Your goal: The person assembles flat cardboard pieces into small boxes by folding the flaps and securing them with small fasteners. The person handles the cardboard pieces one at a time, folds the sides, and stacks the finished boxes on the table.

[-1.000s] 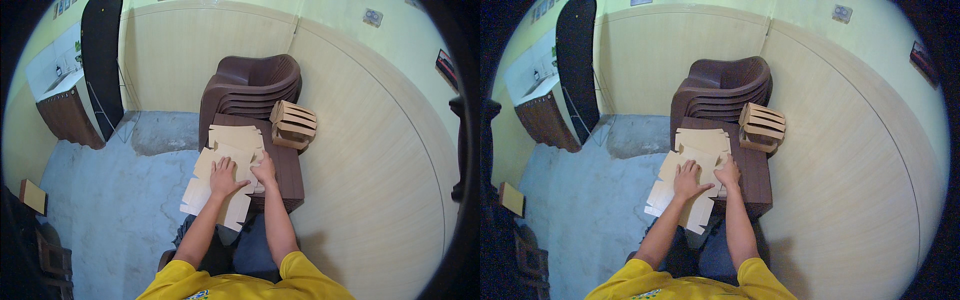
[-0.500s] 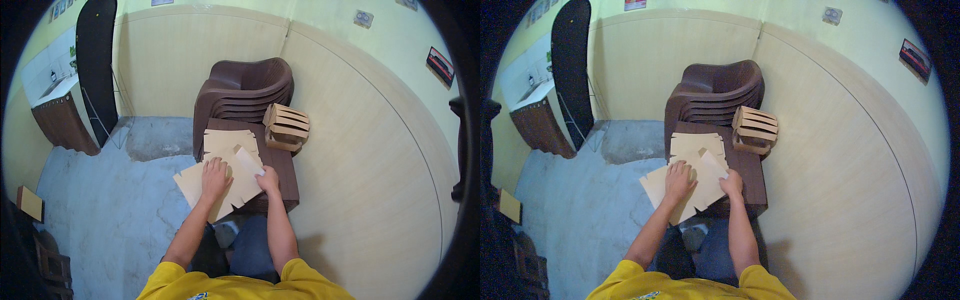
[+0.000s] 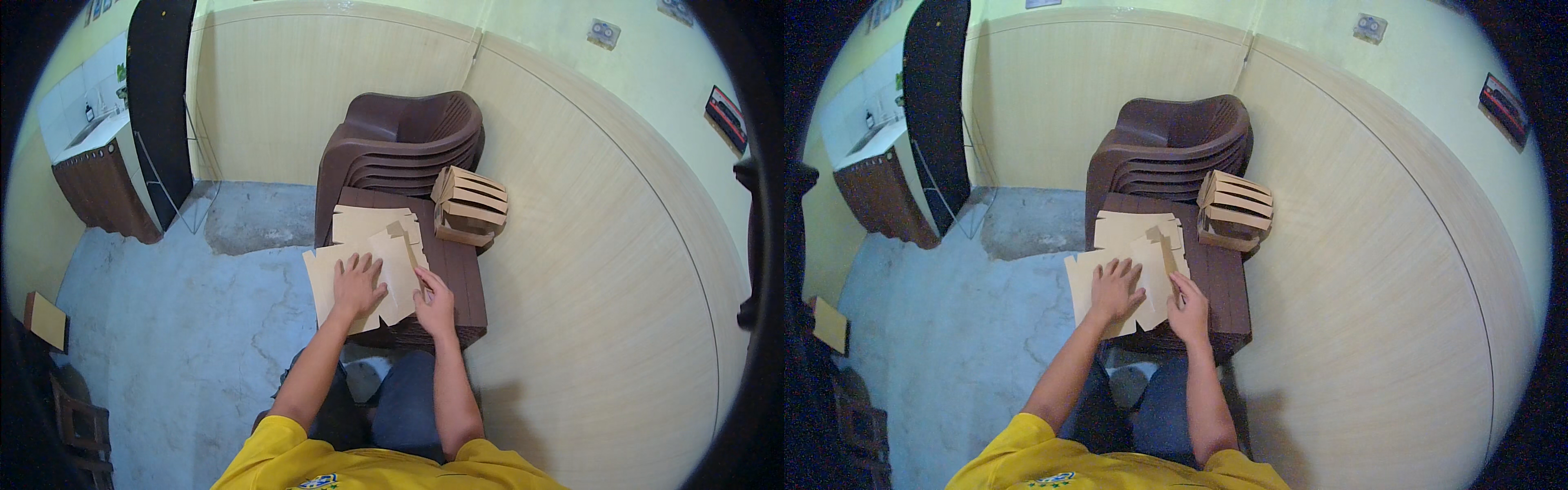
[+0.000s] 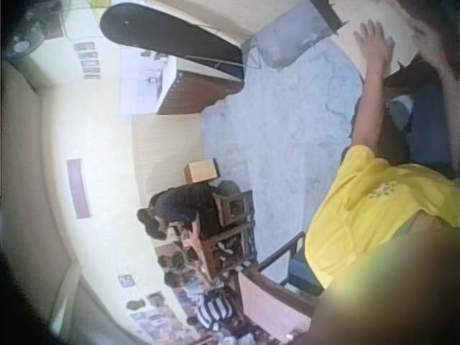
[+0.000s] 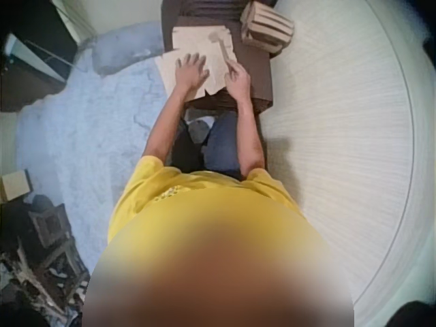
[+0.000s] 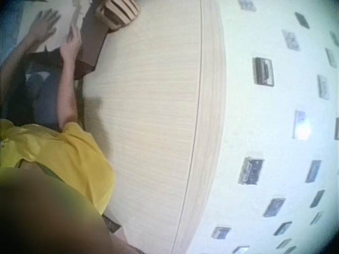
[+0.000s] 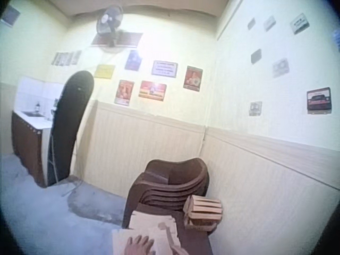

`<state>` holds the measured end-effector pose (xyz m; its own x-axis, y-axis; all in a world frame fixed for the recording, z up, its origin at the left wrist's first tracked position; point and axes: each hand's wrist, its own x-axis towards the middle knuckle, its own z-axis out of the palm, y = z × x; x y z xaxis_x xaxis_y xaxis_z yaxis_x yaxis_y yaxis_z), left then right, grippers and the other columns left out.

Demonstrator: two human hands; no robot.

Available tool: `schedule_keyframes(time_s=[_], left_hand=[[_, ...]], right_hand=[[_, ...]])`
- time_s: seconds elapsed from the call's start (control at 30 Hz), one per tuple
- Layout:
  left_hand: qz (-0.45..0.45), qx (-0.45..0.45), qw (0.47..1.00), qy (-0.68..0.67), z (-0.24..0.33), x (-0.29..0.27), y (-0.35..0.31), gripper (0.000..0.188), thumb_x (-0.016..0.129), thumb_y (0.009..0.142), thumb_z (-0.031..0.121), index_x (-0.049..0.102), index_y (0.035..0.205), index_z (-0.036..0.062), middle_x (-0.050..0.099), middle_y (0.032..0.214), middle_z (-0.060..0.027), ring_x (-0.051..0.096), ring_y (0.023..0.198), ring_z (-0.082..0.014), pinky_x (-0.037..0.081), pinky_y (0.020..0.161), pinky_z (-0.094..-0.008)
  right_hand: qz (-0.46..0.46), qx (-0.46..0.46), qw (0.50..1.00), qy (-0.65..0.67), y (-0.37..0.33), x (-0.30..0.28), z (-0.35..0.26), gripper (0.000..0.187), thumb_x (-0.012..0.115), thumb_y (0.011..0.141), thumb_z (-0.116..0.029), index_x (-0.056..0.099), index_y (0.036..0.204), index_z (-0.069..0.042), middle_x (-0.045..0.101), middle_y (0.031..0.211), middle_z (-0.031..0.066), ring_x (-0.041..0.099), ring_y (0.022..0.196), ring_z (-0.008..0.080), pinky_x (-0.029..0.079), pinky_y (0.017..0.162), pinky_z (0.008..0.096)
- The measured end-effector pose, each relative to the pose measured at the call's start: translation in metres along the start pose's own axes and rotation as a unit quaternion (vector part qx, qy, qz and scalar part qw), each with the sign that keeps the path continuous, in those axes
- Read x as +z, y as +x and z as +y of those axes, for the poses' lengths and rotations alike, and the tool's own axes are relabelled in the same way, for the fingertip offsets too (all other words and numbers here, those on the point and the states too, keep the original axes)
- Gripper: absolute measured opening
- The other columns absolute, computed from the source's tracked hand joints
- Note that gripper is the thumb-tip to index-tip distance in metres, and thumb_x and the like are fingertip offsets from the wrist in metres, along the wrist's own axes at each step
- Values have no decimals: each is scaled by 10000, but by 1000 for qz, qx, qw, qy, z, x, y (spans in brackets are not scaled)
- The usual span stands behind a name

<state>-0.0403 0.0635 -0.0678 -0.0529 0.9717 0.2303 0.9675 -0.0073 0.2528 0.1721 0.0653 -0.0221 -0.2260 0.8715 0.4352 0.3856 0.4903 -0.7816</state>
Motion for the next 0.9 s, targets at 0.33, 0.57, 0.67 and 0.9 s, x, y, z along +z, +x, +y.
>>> schedule_keyframes(time_s=[0.33,0.57,0.67,0.9], left_hand=[[-136,13,989,56,2,-46,85,1414,996,489,676,330,1694,354,766,1232,-126,754,1114,-355,616,947,-488],[-165,33,984,60,-11,-31,104,1453,1036,431,627,369,1676,287,797,1145,-126,778,1040,-369,625,904,-489],[-116,50,992,32,-19,-24,95,1403,1034,437,593,419,1640,215,784,1166,-129,760,1046,-377,616,886,-491],[53,71,994,-68,-35,19,34,893,916,722,403,586,1474,52,667,1350,-169,588,1308,-358,494,1081,-468]], right_hand=[[15,71,990,124,-13,12,20,366,631,981,23,722,1334,-17,688,1451,205,670,1352,324,499,1158,392],[-15,-10,997,73,-10,16,25,449,625,930,74,715,1356,-35,669,1486,194,641,1388,287,488,1176,390],[-23,20,990,140,-15,27,14,421,594,986,44,682,1395,-5,656,1503,189,639,1383,287,484,1175,390],[-54,-29,985,160,-30,47,-6,387,542,1120,-190,640,1429,22,568,1595,206,550,1467,300,415,1220,418]])
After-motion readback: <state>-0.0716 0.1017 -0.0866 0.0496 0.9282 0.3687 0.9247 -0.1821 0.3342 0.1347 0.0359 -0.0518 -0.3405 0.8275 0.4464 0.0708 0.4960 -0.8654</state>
